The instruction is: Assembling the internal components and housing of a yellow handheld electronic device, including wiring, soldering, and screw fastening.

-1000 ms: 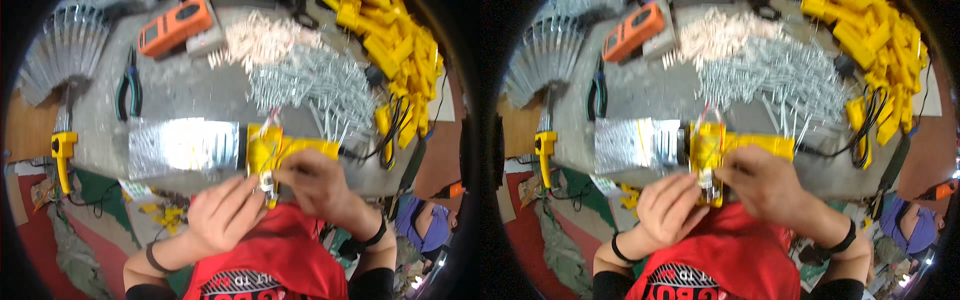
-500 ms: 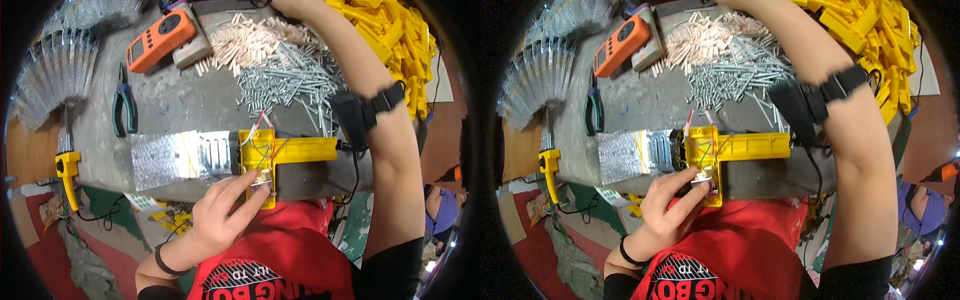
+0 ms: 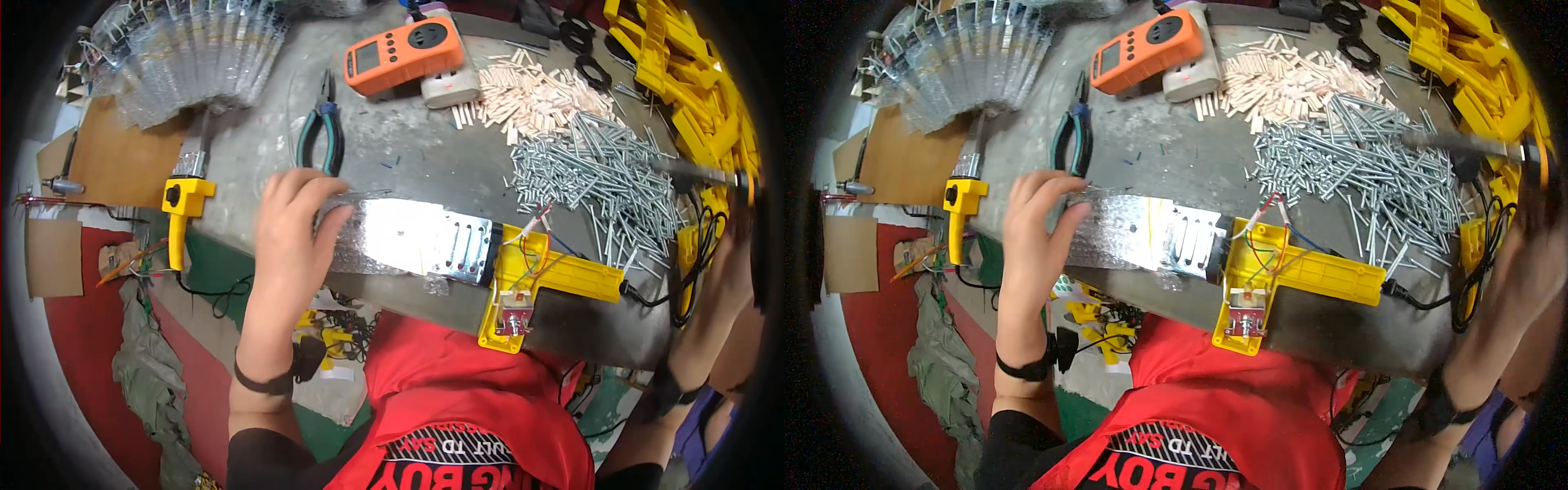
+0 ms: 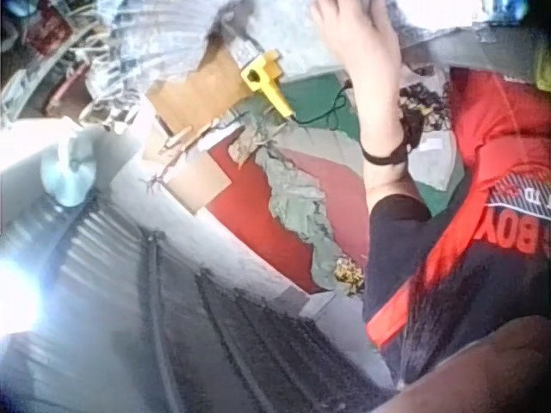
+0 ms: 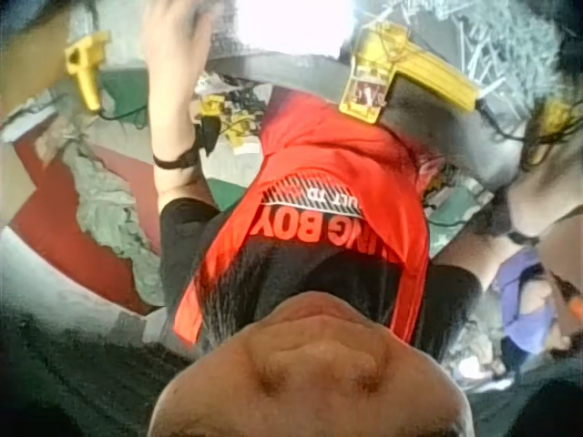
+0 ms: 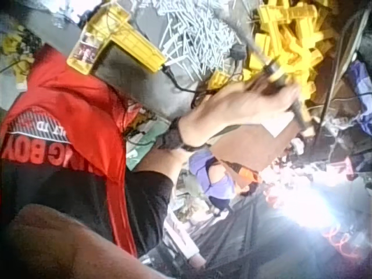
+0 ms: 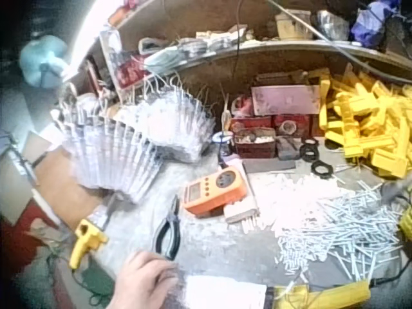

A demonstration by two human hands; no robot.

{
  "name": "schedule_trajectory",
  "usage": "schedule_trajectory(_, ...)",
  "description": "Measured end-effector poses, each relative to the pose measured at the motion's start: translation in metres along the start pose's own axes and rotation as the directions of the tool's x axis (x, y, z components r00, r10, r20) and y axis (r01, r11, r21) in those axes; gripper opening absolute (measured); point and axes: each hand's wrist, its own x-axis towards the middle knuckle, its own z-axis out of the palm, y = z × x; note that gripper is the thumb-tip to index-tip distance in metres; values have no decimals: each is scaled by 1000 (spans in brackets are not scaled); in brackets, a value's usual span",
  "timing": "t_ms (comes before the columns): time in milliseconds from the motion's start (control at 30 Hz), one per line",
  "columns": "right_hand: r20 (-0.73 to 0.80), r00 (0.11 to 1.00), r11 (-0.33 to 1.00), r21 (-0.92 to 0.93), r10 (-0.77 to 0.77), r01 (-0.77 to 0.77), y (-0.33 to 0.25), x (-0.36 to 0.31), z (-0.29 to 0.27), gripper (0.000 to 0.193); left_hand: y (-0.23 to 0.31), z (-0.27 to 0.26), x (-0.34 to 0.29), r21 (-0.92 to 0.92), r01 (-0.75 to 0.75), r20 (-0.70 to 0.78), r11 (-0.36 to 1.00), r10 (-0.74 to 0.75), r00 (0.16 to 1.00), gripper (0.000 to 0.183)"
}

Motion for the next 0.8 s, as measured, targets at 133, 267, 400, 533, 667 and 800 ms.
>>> schedule_trajectory(133,-291,828,743,636,480,-208,14,-77,-16,30,-20,4,10,37,-18,286,999,7,958,11)
schedule_trajectory(267,-115,814,529,809,569,-256,3,-108,9,33,-23,2,12,-39,74,416,997,-51,908,8)
schedule_trajectory(400,-85,755,469,827,650,-311,-2,-124,31,31,-13,-1,17,-16,-43,435,999,45,899,7)
schedule_trajectory(533,-156,626,505,749,764,-430,-23,-114,68,29,-14,-9,22,-92,100,279,991,-70,958,9)
schedule_trajectory(667,6,694,498,692,720,-522,-11,-130,65,29,56,-24,21,-288,-109,257,951,187,948,15)
schedule_trajectory(800,-62,713,618,554,698,-557,-14,-131,78,30,97,-5,16,-402,-160,308,901,298,904,23)
